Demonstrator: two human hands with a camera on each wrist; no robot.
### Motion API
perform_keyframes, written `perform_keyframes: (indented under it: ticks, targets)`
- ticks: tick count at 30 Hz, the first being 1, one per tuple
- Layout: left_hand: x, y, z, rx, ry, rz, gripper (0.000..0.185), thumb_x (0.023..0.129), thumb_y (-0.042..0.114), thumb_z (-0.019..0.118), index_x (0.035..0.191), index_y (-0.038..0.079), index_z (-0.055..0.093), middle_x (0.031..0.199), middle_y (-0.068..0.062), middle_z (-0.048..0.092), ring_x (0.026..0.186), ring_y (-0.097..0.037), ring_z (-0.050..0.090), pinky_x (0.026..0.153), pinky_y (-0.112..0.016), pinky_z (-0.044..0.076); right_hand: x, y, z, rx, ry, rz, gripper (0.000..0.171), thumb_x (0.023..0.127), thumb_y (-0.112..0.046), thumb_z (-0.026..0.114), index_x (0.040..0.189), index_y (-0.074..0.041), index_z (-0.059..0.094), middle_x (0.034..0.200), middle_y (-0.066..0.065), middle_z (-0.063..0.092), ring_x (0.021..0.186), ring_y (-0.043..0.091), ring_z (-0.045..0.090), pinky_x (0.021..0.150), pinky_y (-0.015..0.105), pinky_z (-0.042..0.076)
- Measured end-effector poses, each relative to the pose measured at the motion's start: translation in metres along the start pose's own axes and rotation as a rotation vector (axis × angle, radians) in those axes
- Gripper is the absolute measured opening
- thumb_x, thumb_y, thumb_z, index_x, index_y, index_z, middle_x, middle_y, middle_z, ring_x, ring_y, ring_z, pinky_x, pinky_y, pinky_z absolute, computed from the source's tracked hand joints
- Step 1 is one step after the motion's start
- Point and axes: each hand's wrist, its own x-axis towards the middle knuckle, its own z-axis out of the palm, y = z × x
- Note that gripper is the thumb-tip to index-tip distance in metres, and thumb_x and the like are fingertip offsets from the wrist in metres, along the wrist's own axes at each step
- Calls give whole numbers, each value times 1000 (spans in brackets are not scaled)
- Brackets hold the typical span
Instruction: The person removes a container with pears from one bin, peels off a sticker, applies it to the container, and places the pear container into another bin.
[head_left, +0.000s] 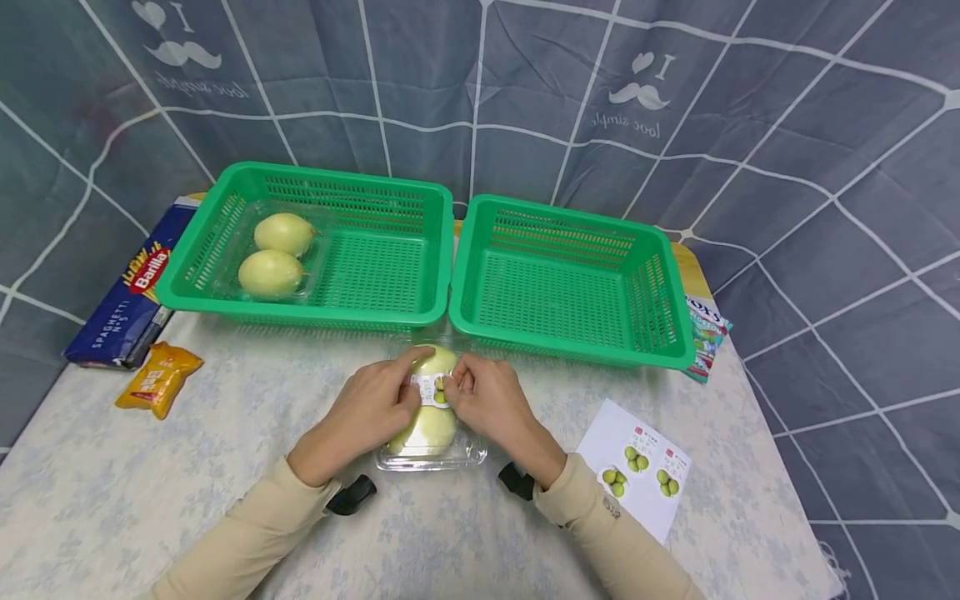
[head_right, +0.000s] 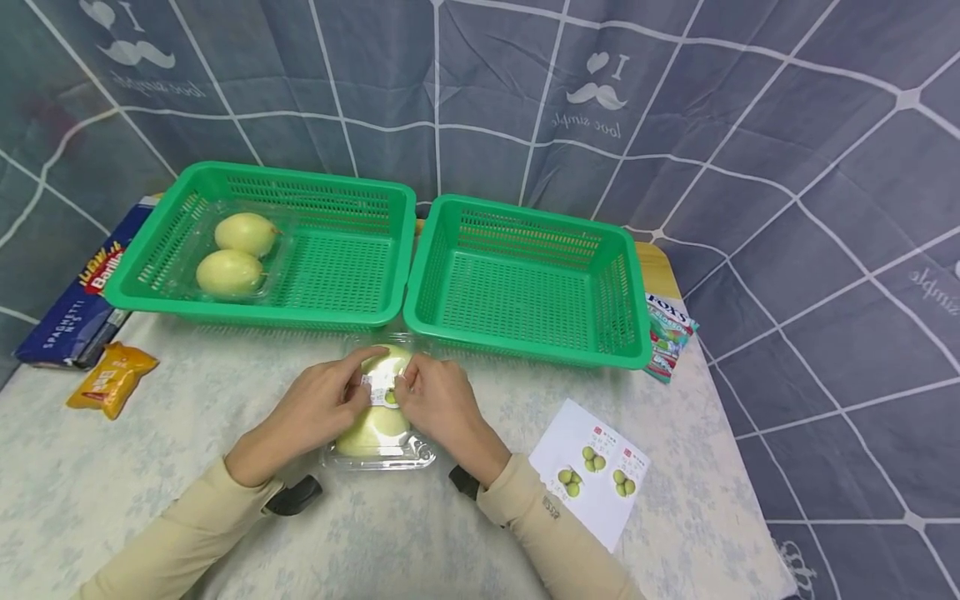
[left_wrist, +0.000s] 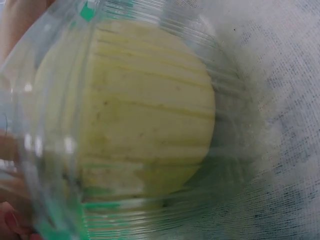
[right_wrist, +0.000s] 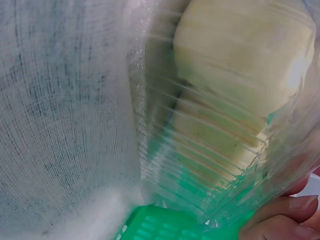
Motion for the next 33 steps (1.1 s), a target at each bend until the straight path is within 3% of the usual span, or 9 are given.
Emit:
perform_keyframes:
  ticks: [7,13,19,26,33]
  targets:
    - [0,0,-1,2,-4,11,50,83,1,58,133,4,60,61,3,47,57,-12,41,52,-25,36,-1,-1,-1,3,6,31,15,87,-15,71,73,-10,66,55,-3,52,48,3,42,43,17,32]
    - [-3,-4,-3,-2,-8,-13,47,89,5,60,136,5,58,64,2,48,56,-10,41,51,-25,35,0,2,-5,-14,62,45,26,86,-23,79,70,-11,62,56,-1,53,49,6,43,45,18,33]
    - [-8,-10,-6,-43,-14,-37,47,94,10,63,140,8,57,69,3,50,63,-9,44,60,-27,39,1,12,-9,25,80,81,30,84,-26,82,72,-11,59,57,-3,50,51,7,43,48,20,35]
    - [-8,-14,-5,-127,9,-41,42,92,5,65,134,12,63,65,5,43,59,-6,38,56,-22,35,2,17,-11,100,51,54,22,85,-22,82,79,-10,64,57,-4,47,50,7,42,50,20,36]
    - [-9,-15,-5,-116,17,-4,27,91,7,67,117,14,64,71,5,46,62,-6,41,59,-22,37,1,16,-10,171,29,38,20,86,-15,80,84,-10,60,59,-4,44,52,8,38,55,20,35]
